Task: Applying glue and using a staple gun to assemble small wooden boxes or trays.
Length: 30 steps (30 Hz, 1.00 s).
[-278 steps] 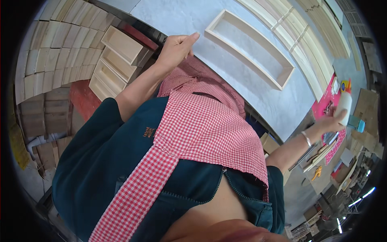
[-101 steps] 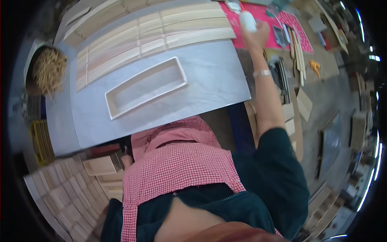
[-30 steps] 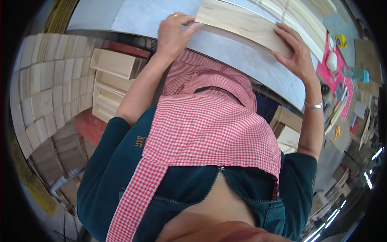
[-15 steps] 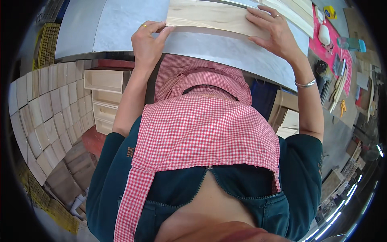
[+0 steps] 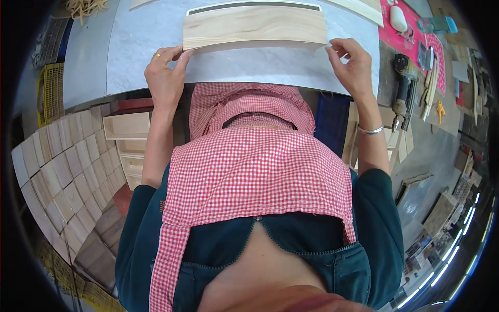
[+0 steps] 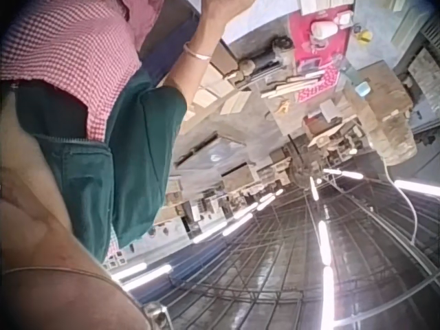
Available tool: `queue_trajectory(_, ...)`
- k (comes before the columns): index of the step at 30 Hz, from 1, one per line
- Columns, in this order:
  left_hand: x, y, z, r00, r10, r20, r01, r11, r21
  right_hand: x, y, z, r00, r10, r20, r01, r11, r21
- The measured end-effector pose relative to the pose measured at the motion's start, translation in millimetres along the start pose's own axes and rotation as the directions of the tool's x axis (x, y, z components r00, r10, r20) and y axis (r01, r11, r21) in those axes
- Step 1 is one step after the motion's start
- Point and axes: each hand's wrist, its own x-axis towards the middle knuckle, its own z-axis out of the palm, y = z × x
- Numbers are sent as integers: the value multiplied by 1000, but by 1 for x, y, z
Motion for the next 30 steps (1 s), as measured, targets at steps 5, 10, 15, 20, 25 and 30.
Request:
queue_trajectory(5,1,2,0,1000,-21,17,21,1000,10,2,-4,6,1000,7,3,-7,1000,-23)
queue_trajectory(10,6,3,-2,994,63,93,-64,998,11,1,18,9,995,-99,-21,99,995,-20)
queue_trajectory(15,0,2,-1,990,-4,142,-2,999,43,3,27,0,992,-125,3,125,992,-18)
queue_trajectory(20,-11,-39,-21,955,-247,167,262,962,-73,1,125,-115,854,-35,-518,-159,933,-324)
queue_trajectory(25,-23,-92,-42,806,-570,160,588,739,-329,-96,280,-266,435,442,-785,-901,223,-373)
queue_trajectory(30,-24,-95,-47,766,-635,101,622,694,-363,-133,300,-276,278,743,-609,-943,90,-320)
